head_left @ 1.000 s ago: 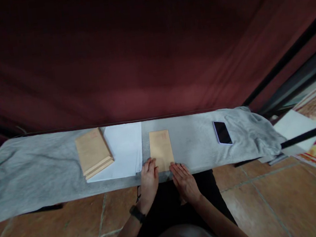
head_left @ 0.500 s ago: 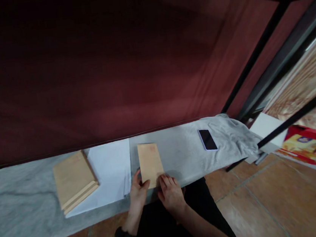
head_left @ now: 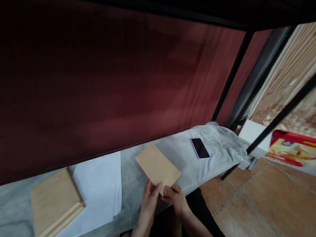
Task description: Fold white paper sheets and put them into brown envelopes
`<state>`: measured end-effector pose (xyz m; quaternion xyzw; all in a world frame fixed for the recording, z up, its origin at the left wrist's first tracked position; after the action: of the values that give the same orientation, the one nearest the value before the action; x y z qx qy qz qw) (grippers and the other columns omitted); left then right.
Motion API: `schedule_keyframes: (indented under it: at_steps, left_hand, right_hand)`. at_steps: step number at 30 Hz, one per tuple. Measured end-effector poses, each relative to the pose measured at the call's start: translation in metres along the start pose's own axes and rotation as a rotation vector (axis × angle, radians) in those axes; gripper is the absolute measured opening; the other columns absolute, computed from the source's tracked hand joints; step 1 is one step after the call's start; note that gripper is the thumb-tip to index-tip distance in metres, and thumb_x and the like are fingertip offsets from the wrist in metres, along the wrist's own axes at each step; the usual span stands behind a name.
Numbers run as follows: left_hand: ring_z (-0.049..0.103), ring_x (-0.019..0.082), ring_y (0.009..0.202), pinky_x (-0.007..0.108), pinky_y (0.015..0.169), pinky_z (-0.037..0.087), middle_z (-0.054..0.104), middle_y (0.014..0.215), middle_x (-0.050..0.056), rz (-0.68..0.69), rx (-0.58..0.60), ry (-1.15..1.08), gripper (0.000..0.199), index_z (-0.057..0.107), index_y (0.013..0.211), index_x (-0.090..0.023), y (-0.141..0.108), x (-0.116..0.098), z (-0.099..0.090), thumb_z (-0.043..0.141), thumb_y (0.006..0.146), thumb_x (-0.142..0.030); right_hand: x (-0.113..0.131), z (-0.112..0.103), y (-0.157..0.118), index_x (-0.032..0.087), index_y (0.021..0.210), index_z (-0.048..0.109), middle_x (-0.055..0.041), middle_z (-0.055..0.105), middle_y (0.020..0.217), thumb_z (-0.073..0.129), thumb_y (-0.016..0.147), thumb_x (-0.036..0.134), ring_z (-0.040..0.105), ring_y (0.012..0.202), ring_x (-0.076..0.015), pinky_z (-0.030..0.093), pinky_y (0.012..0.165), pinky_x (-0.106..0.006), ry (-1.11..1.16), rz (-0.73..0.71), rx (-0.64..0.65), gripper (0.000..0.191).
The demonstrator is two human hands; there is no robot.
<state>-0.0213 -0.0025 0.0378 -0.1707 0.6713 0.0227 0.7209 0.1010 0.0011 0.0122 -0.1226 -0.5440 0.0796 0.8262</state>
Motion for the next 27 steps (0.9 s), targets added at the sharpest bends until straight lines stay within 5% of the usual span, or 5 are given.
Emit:
schedule_keyframes:
  at_steps: [6, 16, 23, 27]
  left_hand:
    - [0.071, 0.023, 0.074, 0.031, 0.065, 0.054, 0.075, 0.078, 0.004, -0.018, 0.045, -0.025, 0.046, 0.063, 0.101, -0.018, 0.000, 0.012, 0.015, 0.071, 0.061, -0.040]
    - [0.068, 0.021, 0.067, 0.030, 0.058, 0.051, 0.072, 0.077, 0.004, 0.033, 0.050, 0.058, 0.060, 0.059, 0.122, -0.014, 0.011, 0.004, 0.015, 0.066, 0.071, -0.045]
    - [0.070, 0.022, 0.079, 0.037, 0.080, 0.056, 0.071, 0.082, 0.004, 0.247, 0.002, 0.287, 0.052, 0.065, 0.116, -0.018, 0.011, 0.030, -0.009, 0.062, 0.078, -0.053]
    - [0.071, 0.022, 0.088, 0.037, 0.086, 0.056, 0.074, 0.096, 0.006, 0.317, 0.076, 0.363, 0.045, 0.065, 0.115, -0.020, 0.004, 0.041, -0.023, 0.056, 0.084, -0.050]
  right_hand:
    - [-0.013, -0.018, -0.002, 0.021, 0.072, 0.056, 0.0031, 0.061, 0.053, 0.087, 0.040, 0.065, 0.059, 0.044, -0.0135, 0.054, 0.047, -0.027, 0.087, 0.201, -0.087, 0.063]
    - [0.001, -0.022, 0.003, 0.020, 0.072, 0.052, 0.0025, 0.064, 0.056, 0.089, 0.050, 0.061, 0.065, 0.050, -0.0142, 0.057, 0.048, -0.025, 0.137, 0.105, -0.123, 0.059]
    - [0.048, -0.081, 0.044, 0.022, 0.071, 0.049, 0.0027, 0.064, 0.058, 0.090, 0.057, 0.048, 0.068, 0.055, -0.0163, 0.059, 0.054, -0.027, 0.126, 0.030, -0.234, 0.051]
    - [0.056, -0.106, 0.058, 0.022, 0.069, 0.047, 0.0036, 0.063, 0.055, 0.088, 0.064, 0.035, 0.068, 0.055, -0.0159, 0.058, 0.053, -0.025, 0.130, 0.059, -0.298, 0.043]
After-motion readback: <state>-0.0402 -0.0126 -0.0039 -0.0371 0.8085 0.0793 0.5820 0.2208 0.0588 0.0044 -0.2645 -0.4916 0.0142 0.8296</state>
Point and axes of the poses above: each hand's wrist, its own y-axis towards the middle knuckle, its own z-axis out of the palm, x = y × z, the point moved 3 cm from there along y, towards the middle knuckle
